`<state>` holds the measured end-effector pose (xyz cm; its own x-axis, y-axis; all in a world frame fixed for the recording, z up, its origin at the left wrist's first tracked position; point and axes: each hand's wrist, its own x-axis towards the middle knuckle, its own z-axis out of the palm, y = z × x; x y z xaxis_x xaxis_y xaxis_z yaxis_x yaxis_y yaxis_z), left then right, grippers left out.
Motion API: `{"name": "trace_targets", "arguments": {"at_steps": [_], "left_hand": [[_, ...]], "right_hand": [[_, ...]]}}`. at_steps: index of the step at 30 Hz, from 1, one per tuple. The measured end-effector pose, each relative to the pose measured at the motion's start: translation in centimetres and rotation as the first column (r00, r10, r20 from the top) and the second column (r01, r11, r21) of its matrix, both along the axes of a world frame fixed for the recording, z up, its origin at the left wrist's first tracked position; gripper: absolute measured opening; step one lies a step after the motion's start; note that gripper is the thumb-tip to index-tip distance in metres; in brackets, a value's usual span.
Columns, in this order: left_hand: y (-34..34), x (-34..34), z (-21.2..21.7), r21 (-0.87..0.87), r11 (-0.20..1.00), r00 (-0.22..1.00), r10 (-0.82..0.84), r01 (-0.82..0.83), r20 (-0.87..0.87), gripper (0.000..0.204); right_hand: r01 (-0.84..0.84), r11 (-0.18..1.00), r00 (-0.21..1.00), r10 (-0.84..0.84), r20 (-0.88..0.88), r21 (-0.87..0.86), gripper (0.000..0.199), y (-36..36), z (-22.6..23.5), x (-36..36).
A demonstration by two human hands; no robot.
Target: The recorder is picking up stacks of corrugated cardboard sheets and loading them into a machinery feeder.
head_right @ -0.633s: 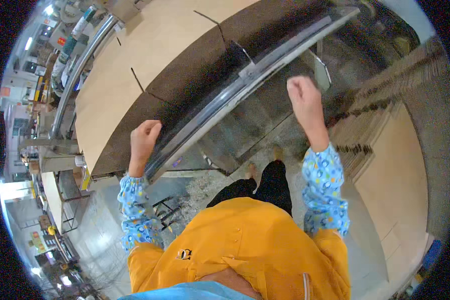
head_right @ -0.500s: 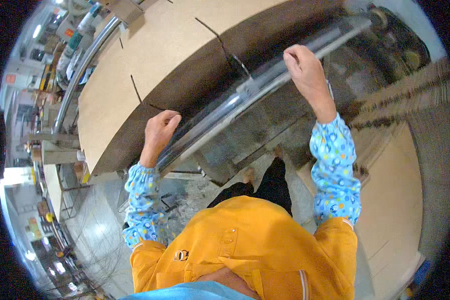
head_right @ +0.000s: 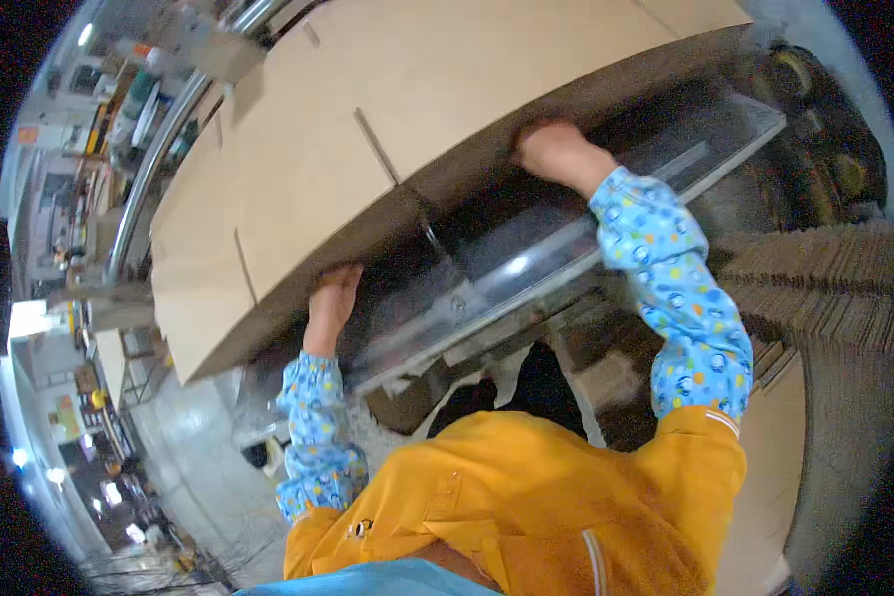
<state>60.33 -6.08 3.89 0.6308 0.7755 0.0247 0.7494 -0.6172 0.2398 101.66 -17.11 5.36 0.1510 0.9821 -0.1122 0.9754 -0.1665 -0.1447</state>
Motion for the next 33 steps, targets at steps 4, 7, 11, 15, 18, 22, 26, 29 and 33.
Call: {"name": "trace_targets", "arguments": {"at_steps": [4,7,11,15,18,22,26,29,33], "left_hand": [[0.5,-0.3,-1.0,-0.053,0.994,0.99,0.087,-0.093,-0.113,0.027],[0.5,-0.4,0.2,-0.043,0.998,0.997,0.035,-0.038,-0.071,0.026],[-0.7,-1.8,2.9,-0.429,0.883,0.97,0.236,-0.191,0.052,0.026],[-2.1,-4.9,3.5,-0.962,0.186,0.108,0.972,0.2,0.21,0.037],[-1.2,-6.2,2.1,-0.932,0.13,-0.096,0.99,0.338,0.104,0.038],[1.3,-6.6,0.7,-0.979,0.138,0.109,0.982,0.15,0.156,0.035],[2.0,-6.9,0.2,-0.99,0.143,0.139,0.98,0.0,0.141,0.035],[1.7,-6.8,-0.3,-0.97,0.233,0.13,0.966,-0.064,0.223,0.036],[1.4,-6.3,-0.8,-0.941,0.331,0.162,0.935,-0.075,0.316,0.038]], "right_hand": [[-0.025,0.999,0.999,0.026,-0.042,0.023,0.029,0.4,0.5,-1.3],[0.047,0.998,0.988,-0.054,-0.142,-0.051,0.03,-0.1,2.4,-1.8],[0.252,0.967,0.907,-0.223,-0.356,0.038,0.037,-4.2,4.3,1.6],[0.95,0.303,-0.061,-0.055,-0.997,-0.075,0.05,-8.5,2.0,11.7],[0.985,0.063,-0.163,0.004,-0.987,-0.162,0.038,-7.5,-3.5,21.0],[0.936,0.337,0.21,-0.762,-0.612,-0.099,0.028,-4.0,-10.6,28.0],[0.815,0.539,0.58,-0.753,-0.312,0.214,0.027,-5.0,-12.4,28.9],[0.678,0.656,0.724,-0.675,-0.145,0.332,0.033,-6.5,-11.5,28.2],[0.671,0.663,0.705,-0.709,-0.009,0.331,0.035,-6.3,-10.4,27.7]]}}
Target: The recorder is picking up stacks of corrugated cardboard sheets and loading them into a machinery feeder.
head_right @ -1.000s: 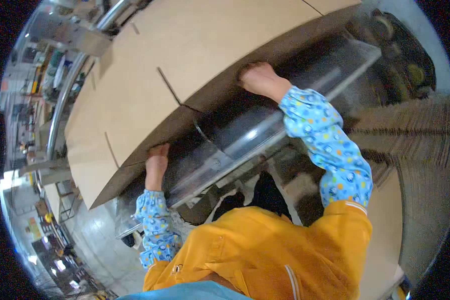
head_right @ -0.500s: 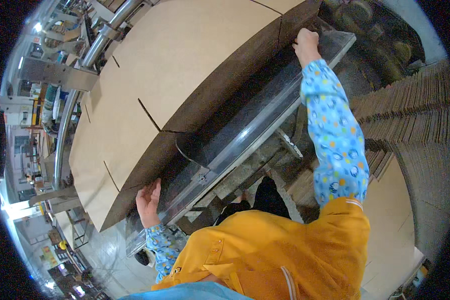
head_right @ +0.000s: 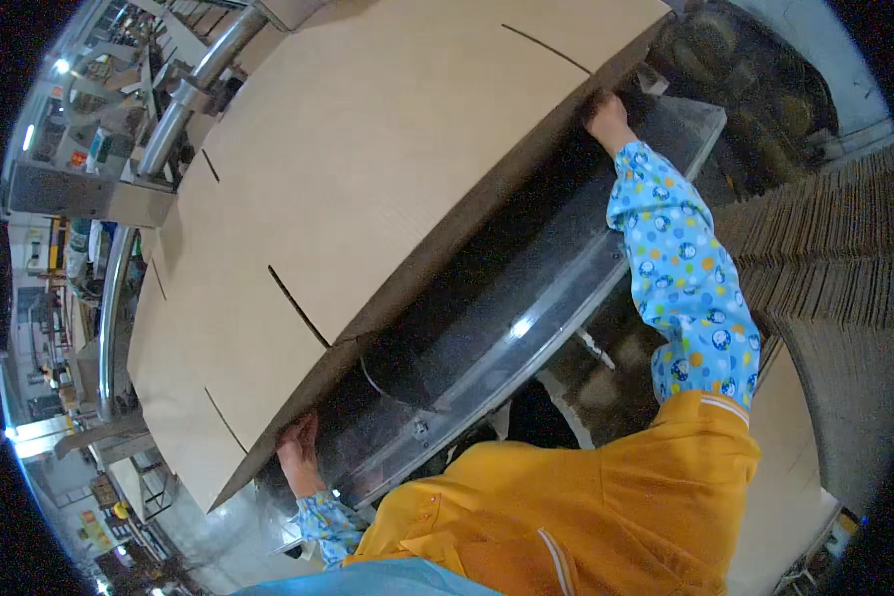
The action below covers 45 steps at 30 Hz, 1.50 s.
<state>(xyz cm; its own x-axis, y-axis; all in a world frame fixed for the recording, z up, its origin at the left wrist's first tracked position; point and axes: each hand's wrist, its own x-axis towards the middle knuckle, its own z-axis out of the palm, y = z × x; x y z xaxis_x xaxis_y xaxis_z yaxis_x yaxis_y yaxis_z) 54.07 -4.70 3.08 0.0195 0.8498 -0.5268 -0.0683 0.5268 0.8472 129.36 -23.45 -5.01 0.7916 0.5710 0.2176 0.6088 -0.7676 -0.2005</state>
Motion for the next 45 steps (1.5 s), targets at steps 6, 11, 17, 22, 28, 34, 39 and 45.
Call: {"name": "trace_targets", "arguments": {"at_steps": [6,11,17,22,28,34,39,45], "left_hand": [[-0.3,-1.1,0.5,-0.024,0.988,0.983,-0.156,0.154,-0.101,0.034],[0.4,-1.5,0.1,-0.047,0.999,0.997,-0.006,0.002,-0.078,0.037],[0.3,-2.0,0.4,-0.028,1.0,0.999,0.014,-0.013,0.051,0.036],[-2.5,-8.7,2.5,0.35,0.88,0.937,0.35,-0.321,-0.021,0.023],[-2.6,-15.2,5.3,0.527,0.806,0.729,0.528,-0.269,-0.435,0.063],[4.2,-12.6,6.9,0.381,0.544,0.664,0.623,-0.748,0.413,0.067],[6.3,-13.4,6.5,0.423,0.583,0.648,0.761,-0.693,0.013,0.049],[3.5,-17.4,4.4,0.513,0.692,0.183,0.496,0.508,-0.849,0.052]], "right_hand": [[-0.341,0.731,0.83,0.529,0.176,-0.592,0.022,-0.3,1.8,-1.4],[-0.275,0.836,0.952,0.307,-0.01,-0.474,0.024,1.5,3.8,-6.8],[-0.321,0.892,0.944,0.329,-0.032,-0.318,0.023,1.4,6.2,-7.8],[-0.21,0.958,0.901,0.111,0.42,0.196,0.022,-2.8,10.4,-4.5],[-0.476,0.741,0.832,0.204,0.516,0.473,0.045,-0.1,16.0,-12.4],[-0.806,0.576,0.525,0.588,0.615,0.137,0.039,7.1,14.6,-26.4],[-0.806,0.571,0.558,0.646,0.521,0.156,0.033,7.1,14.1,-27.7],[-0.857,0.515,0.416,0.707,0.572,-0.014,0.026,8.7,16.1,-29.1]]}}
